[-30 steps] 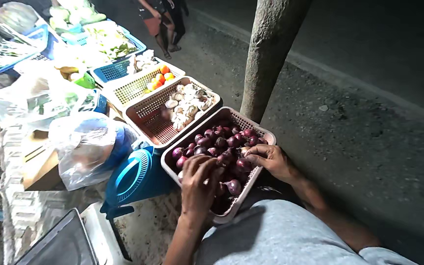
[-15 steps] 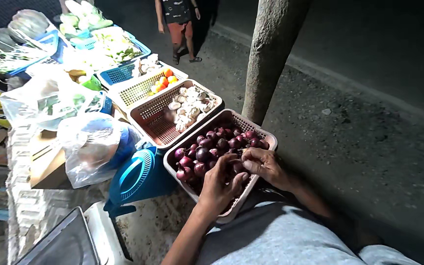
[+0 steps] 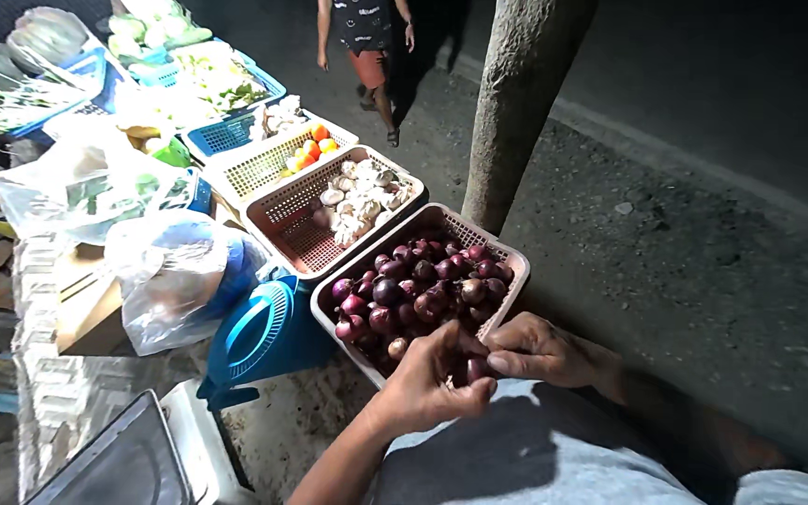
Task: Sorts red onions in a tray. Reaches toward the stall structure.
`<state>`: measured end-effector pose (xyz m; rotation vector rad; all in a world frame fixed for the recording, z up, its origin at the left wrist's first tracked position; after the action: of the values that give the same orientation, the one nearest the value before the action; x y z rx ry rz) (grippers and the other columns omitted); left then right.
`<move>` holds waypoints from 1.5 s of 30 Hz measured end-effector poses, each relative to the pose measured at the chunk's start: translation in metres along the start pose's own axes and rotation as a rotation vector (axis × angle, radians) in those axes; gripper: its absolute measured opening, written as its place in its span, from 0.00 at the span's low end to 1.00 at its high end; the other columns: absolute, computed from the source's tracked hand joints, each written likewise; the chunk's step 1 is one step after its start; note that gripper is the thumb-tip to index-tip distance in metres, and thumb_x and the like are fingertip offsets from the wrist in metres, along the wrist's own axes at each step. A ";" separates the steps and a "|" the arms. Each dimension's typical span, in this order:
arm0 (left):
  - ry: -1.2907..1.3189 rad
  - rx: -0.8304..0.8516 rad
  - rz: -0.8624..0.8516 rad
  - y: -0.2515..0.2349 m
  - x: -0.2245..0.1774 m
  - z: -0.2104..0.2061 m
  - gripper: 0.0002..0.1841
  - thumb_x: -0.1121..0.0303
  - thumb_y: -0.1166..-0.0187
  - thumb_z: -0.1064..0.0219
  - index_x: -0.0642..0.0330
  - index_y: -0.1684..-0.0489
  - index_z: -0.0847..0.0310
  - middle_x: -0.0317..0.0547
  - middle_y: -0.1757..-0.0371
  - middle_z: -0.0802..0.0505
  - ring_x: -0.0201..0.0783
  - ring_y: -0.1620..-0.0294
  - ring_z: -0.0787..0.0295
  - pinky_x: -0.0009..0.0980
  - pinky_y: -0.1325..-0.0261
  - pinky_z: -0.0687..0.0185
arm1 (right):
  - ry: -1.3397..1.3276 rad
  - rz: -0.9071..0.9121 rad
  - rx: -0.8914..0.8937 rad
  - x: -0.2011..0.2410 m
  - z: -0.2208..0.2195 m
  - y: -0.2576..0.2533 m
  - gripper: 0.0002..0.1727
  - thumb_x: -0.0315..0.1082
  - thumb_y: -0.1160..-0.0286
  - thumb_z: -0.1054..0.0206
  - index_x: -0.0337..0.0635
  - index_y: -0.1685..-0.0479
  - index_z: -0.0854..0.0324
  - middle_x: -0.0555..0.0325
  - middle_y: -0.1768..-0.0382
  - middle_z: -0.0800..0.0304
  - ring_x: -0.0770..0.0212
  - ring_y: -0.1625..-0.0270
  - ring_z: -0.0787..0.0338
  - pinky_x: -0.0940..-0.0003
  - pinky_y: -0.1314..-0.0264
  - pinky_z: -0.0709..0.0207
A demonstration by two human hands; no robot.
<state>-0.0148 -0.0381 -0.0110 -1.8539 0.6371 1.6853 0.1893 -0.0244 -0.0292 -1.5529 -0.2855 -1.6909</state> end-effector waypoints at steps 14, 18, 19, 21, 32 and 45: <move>0.521 -0.416 0.021 0.009 -0.003 0.039 0.13 0.62 0.09 0.47 0.53 0.54 0.15 0.38 0.66 0.09 0.28 0.70 0.12 0.24 0.64 0.14 | 0.598 -0.661 -0.758 -0.014 0.102 0.068 0.12 0.30 0.20 0.34 0.34 0.44 0.14 0.47 0.57 0.10 0.58 0.61 0.11 0.59 0.54 0.14; 0.883 -0.579 0.166 -0.010 -0.006 0.038 0.19 0.65 0.08 0.58 0.61 0.48 0.18 0.48 0.63 0.08 0.38 0.64 0.08 0.33 0.56 0.10 | 0.775 -0.675 -0.776 -0.021 0.090 0.051 0.18 0.26 0.23 0.32 0.31 0.35 0.15 0.30 0.33 0.17 0.33 0.31 0.17 0.35 0.27 0.27; 0.872 -0.585 0.168 -0.015 -0.008 0.039 0.17 0.68 0.10 0.56 0.61 0.42 0.20 0.47 0.62 0.08 0.39 0.63 0.07 0.35 0.53 0.09 | 0.755 -0.575 -0.834 -0.017 0.082 0.041 0.13 0.27 0.23 0.32 0.33 0.43 0.11 0.36 0.42 0.10 0.41 0.39 0.11 0.43 0.34 0.21; 0.758 -0.504 0.133 -0.027 -0.009 0.041 0.21 0.73 0.18 0.53 0.61 0.30 0.25 0.43 0.57 0.09 0.35 0.60 0.09 0.32 0.51 0.11 | 0.589 -0.399 -0.847 -0.011 0.062 0.016 0.11 0.29 0.22 0.35 0.35 0.50 0.09 0.50 0.54 0.05 0.63 0.53 0.07 0.64 0.44 0.14; 0.457 -0.626 -0.068 -0.072 -0.010 0.051 0.09 0.74 0.12 0.46 0.63 0.56 0.17 0.39 0.77 0.13 0.26 0.84 0.21 0.20 0.79 0.21 | 0.694 -0.364 -0.510 -0.067 0.028 -0.048 0.15 0.36 0.18 0.37 0.39 0.44 0.08 0.46 0.41 0.09 0.50 0.34 0.12 0.57 0.25 0.23; 0.537 -0.631 0.049 -0.066 0.011 0.062 0.18 0.72 0.11 0.56 0.67 0.56 0.16 0.46 0.61 0.06 0.32 0.62 0.10 0.26 0.54 0.13 | 0.559 -0.552 -0.476 -0.092 0.026 -0.029 0.18 0.35 0.16 0.40 0.39 0.36 0.12 0.44 0.37 0.10 0.51 0.29 0.14 0.56 0.20 0.28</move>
<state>-0.0143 0.0528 -0.0208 -2.8090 0.3619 1.5219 0.1810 0.0478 -0.0974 -1.3007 -0.0084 -2.7017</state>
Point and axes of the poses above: each hand's wrist, its own y-axis away from the middle knuckle, its own z-axis out of the back of the hand, x = y × z, the point moved 2 cm from there along -y, towards the middle knuckle
